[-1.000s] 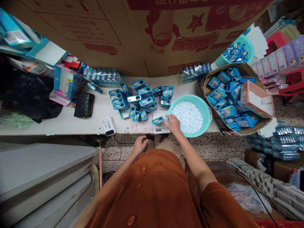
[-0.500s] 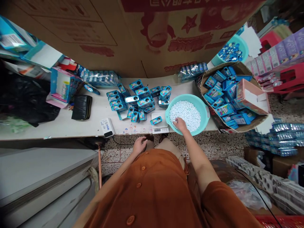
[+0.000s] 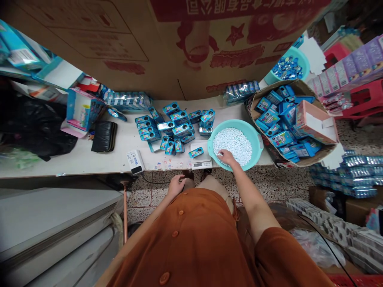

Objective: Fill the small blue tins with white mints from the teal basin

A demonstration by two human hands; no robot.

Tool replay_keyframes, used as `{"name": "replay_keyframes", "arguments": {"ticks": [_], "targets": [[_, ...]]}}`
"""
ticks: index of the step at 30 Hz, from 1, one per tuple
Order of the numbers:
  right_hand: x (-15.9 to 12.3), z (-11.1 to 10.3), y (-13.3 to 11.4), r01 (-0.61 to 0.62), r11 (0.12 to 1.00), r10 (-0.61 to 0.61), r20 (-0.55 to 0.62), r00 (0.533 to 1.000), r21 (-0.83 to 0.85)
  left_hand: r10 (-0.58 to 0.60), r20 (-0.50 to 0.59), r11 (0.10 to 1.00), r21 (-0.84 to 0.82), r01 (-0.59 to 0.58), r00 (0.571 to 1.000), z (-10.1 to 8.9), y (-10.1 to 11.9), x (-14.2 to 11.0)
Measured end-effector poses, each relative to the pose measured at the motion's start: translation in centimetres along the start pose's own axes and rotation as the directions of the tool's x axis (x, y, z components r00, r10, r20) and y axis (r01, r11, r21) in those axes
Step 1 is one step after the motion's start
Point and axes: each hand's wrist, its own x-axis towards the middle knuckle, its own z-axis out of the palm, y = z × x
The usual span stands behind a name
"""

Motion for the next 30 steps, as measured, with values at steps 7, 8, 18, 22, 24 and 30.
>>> {"name": "replay_keyframes", "arguments": {"ticks": [7,8,18,22,24,30], "targets": [[-0.1,0.1,-0.7,0.043,0.995,-0.047,-0.034,0.998,-0.093,0.013,-0.016,1.0,-0.01,-0.013,1.0,-0.2,0.4,0.2],[-0.2,0.1,-0.8,0.043,0.994,-0.047,-0.044,0.998,-0.098,0.01,-0.019,1.0,-0.01,-0.01,1.0,-0.2,0.5,0.2],[-1.0,0.2,-0.1,0.016,0.997,0.0,-0.188,0.982,0.081,0.015,-0.005,1.0,0.001,-0.015,1.0,-0.4,0.3,0.1],[-1.3,-0.1,0.1,-0.023,0.981,0.071,-0.242,0.968,0.194,0.016,-0.004,1.0,-0.005,-0.016,1.0,-0.4,0.0,0.0],[-1.3,-0.3,0.0,-0.038,0.97,0.102,-0.262,0.96,0.239,0.019,-0.007,1.0,-0.011,-0.02,1.0,-0.5,-0.1,0.0],[-1.1,-0.5,-0.3,-0.1,0.97,0.163,-0.292,0.943,0.22,0.003,-0.026,1.0,-0.028,-0.004,1.0,-0.7,-0.2,-0.2]]}}
